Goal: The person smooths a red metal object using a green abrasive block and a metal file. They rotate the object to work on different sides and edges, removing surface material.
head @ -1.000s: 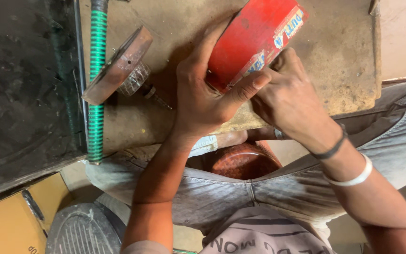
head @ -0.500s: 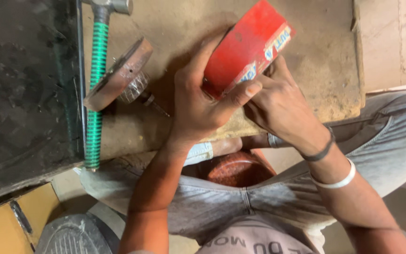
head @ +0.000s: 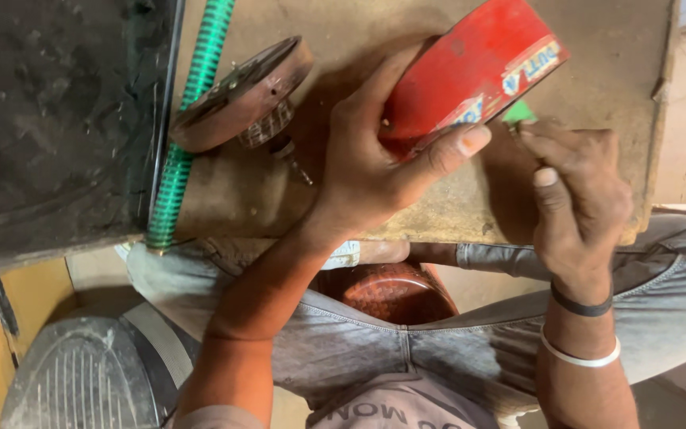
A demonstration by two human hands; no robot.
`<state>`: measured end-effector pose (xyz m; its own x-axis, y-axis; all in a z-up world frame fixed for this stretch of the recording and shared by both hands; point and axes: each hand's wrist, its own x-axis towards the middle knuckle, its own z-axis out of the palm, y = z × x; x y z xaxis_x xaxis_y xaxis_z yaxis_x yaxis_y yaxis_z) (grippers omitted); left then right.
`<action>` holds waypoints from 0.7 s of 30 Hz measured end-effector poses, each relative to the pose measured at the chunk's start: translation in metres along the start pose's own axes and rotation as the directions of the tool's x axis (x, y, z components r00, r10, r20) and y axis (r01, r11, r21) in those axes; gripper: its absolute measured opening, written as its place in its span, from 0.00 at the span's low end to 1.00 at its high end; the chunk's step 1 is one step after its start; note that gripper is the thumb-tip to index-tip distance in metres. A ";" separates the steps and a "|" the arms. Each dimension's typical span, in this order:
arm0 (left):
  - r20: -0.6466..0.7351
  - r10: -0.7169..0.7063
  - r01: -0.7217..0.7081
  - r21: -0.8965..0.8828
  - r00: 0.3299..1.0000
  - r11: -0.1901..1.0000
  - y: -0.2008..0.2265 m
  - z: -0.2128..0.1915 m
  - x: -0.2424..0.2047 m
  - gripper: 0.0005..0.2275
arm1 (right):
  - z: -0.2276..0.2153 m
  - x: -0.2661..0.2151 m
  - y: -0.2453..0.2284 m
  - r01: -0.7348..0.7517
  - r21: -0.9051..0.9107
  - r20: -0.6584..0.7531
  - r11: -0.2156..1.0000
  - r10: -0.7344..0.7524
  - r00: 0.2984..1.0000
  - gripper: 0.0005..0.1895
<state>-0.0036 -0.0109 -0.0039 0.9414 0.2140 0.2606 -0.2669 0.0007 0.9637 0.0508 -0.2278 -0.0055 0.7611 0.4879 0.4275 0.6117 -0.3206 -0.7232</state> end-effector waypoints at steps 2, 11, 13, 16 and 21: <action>-0.004 -0.002 0.002 0.048 1.000 0.999 0.002 -0.001 0.001 0.25 | -0.001 -0.005 0.006 -0.016 0.040 -0.033 0.999 0.018 0.999 0.11; 0.017 -0.015 0.015 0.033 1.000 0.999 -0.002 0.001 -0.002 0.27 | 0.000 -0.023 0.035 -0.123 0.240 -0.193 0.963 0.171 0.966 0.17; 0.033 0.022 -0.024 0.068 0.999 0.997 -0.004 0.000 -0.002 0.28 | 0.001 -0.021 0.035 -0.117 0.220 -0.208 0.968 0.164 0.964 0.17; 0.057 0.091 -0.096 0.096 0.994 0.991 -0.005 0.002 -0.002 0.28 | 0.000 -0.018 0.032 -0.130 0.160 -0.209 0.979 0.162 0.964 0.17; 0.059 0.137 -0.147 0.231 0.989 0.962 -0.003 0.006 -0.002 0.30 | -0.001 -0.015 0.028 -0.153 0.125 -0.200 0.980 0.176 0.964 0.18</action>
<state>-0.0033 -0.0171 -0.0070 0.9064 0.1545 0.3930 -0.3475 -0.2559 0.9021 0.0569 -0.2447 -0.0319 0.8843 0.2511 0.3936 0.4564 -0.2874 -0.8421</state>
